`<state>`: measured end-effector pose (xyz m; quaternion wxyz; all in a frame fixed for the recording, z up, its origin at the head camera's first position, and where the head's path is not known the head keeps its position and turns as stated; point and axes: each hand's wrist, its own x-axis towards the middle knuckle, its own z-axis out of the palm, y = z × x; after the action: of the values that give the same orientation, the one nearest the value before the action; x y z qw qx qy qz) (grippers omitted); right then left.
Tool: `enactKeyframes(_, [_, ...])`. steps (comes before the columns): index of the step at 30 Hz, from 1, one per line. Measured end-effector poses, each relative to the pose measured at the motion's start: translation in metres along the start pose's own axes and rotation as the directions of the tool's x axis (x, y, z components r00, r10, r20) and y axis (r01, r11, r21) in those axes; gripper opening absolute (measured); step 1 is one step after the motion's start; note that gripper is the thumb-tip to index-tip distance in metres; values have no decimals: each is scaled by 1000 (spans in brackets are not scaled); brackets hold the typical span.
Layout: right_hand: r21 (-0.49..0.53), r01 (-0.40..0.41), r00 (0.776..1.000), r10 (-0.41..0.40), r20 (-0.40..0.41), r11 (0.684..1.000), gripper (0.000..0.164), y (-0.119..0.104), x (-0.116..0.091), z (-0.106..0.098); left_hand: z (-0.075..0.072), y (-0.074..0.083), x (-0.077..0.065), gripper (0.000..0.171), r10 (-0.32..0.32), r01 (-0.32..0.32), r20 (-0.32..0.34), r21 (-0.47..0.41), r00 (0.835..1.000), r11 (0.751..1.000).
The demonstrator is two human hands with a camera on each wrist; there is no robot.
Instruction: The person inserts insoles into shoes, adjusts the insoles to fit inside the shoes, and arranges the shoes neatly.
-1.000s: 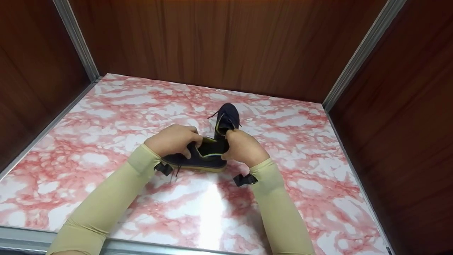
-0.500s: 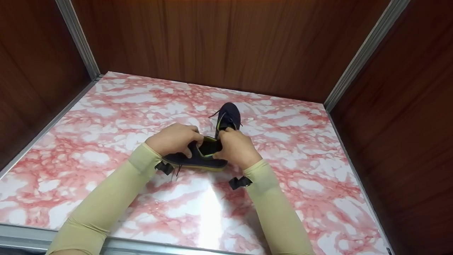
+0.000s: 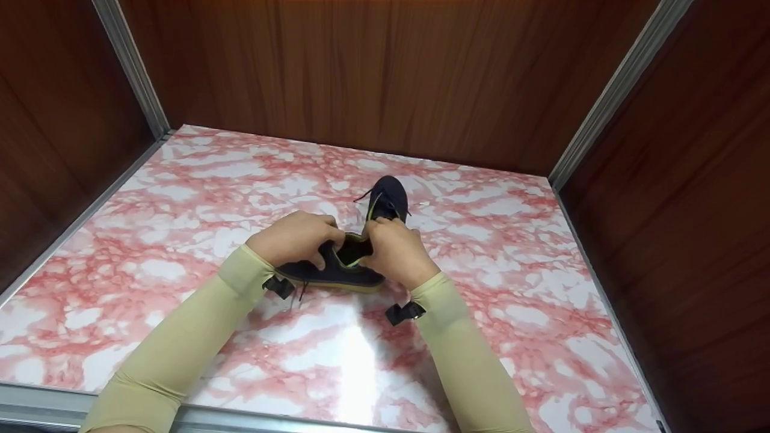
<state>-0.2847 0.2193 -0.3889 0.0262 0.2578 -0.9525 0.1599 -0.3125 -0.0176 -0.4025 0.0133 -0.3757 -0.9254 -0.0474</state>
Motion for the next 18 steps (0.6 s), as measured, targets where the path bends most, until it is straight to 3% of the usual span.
enactKeyframes(8, [37, 27, 1000, -26, -15, 999, 41, 1, 2, 5, 0, 0, 1, 43, 10, -10, 6, 23, 1000, 1000])
enactKeyframes(18, [-19, -25, 999, 26, 40, 1000, 47, 0, 0, 1, 0, 0, 1, 42, 5, -5, 9, 11, 1000, 1000])
